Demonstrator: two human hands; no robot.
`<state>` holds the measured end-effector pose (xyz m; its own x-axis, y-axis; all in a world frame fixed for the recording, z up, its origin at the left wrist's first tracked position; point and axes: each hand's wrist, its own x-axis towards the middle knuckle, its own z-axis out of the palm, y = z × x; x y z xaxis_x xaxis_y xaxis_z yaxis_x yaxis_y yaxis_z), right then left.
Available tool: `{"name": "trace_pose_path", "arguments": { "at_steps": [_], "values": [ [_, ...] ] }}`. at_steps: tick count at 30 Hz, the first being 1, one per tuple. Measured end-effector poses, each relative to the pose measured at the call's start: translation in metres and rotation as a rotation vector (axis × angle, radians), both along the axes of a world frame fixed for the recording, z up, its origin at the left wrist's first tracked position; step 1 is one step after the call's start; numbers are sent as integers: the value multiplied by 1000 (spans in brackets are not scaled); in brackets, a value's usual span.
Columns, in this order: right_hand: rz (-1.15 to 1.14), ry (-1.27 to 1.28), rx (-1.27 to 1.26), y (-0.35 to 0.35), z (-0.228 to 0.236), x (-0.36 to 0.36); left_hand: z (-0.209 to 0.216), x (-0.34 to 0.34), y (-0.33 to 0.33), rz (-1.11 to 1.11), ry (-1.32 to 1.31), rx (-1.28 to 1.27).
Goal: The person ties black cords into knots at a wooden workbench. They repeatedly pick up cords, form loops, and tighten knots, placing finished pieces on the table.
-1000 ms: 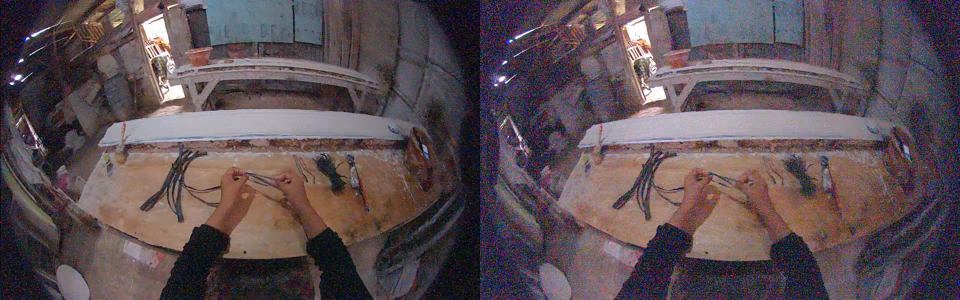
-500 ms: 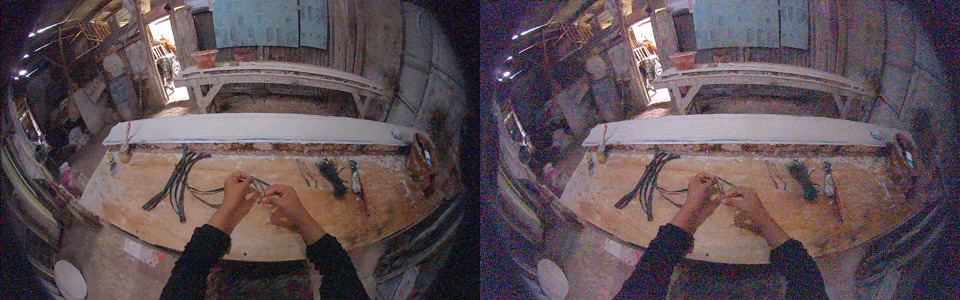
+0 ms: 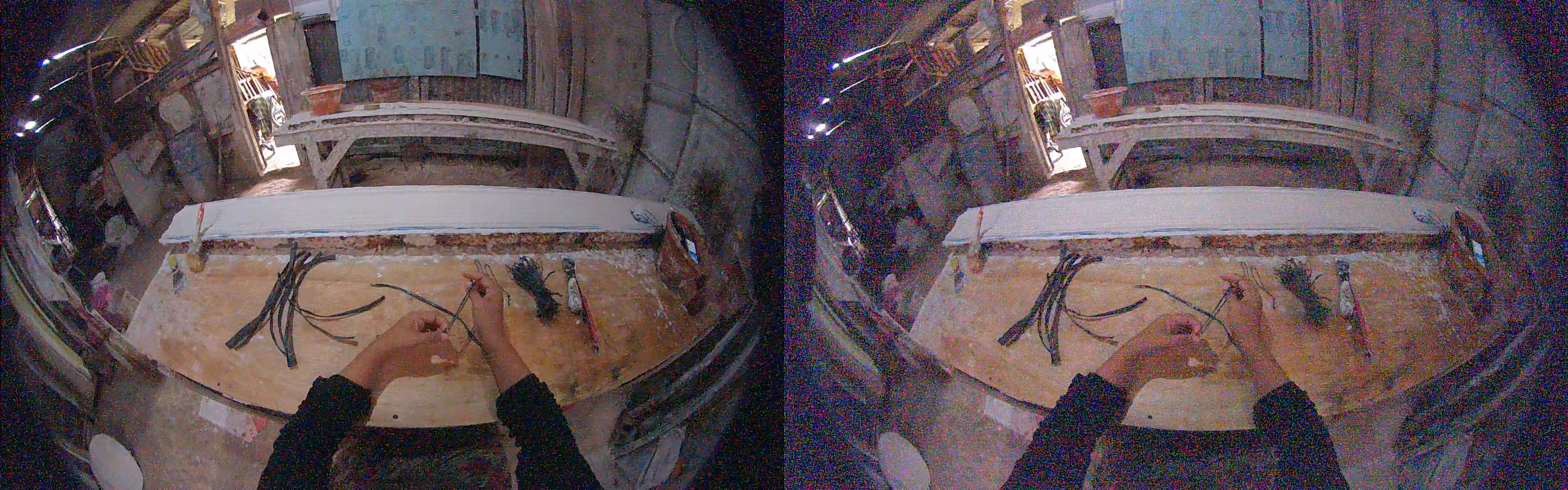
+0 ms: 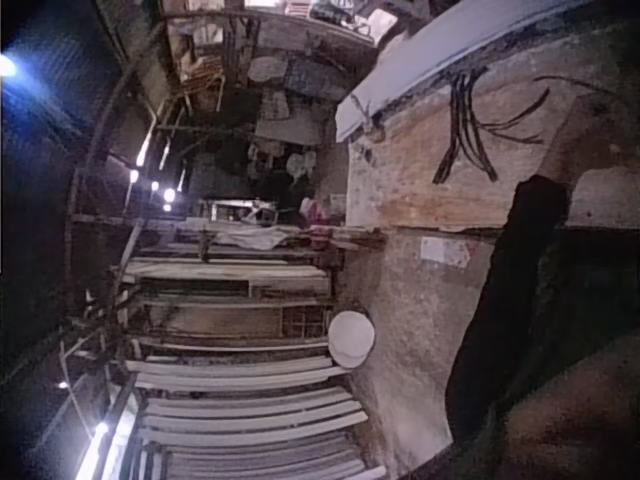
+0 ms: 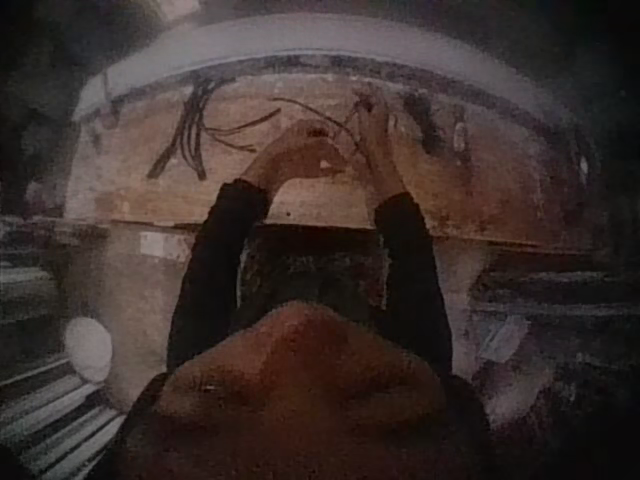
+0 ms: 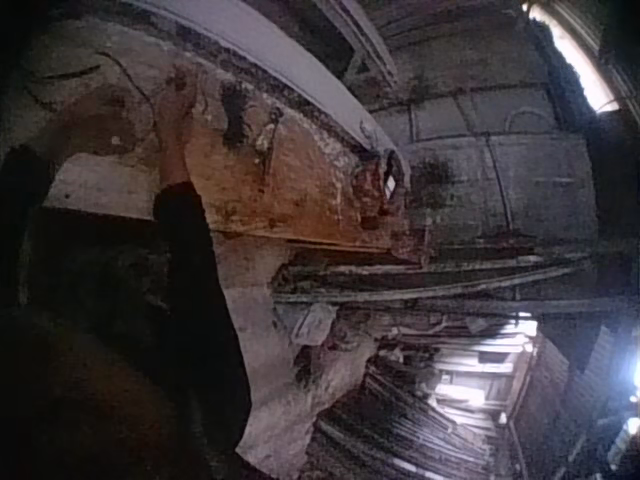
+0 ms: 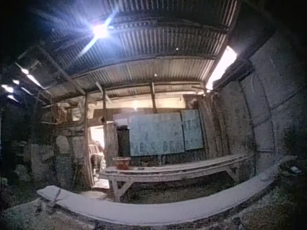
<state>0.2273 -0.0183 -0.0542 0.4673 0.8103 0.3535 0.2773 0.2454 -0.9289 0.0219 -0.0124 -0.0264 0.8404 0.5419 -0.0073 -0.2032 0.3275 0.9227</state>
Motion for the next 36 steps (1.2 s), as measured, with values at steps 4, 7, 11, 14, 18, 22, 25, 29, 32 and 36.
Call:
{"name": "trace_pose_path", "arguments": {
  "at_steps": [4, 7, 11, 14, 18, 22, 25, 29, 32, 36],
  "values": [
    [17, 6, -36, -2, 20, -23, -4, -11, 11, 141, 130, 290],
    [-85, 34, -113, 2, 2, -8, -34, -1, 20, 213, -13, 87],
    [-189, -97, -10, 12, -21, 8, -2, -2, 10, 381, -67, -212],
    [-17, -86, -23, 4, -5, 1, 42, -12, -8, 753, 83, 160],
    [421, 186, -303, -42, 66, -47, 11, -21, 26, 992, 256, 364],
    [756, 353, -511, -56, 76, -69, 31, -19, 19, 918, 57, -184],
    [839, 488, -519, -65, 79, -77, 36, -19, 14, 843, 148, -137],
    [775, 394, -538, -60, 77, -73, 33, -20, 17, 850, 99, -163],
    [714, 163, -420, -49, 63, -62, 33, -19, 13, 802, 39, -213],
    [579, 24, -258, -41, 59, -53, 37, -17, 9, 756, 42, -233]
  ]
}}
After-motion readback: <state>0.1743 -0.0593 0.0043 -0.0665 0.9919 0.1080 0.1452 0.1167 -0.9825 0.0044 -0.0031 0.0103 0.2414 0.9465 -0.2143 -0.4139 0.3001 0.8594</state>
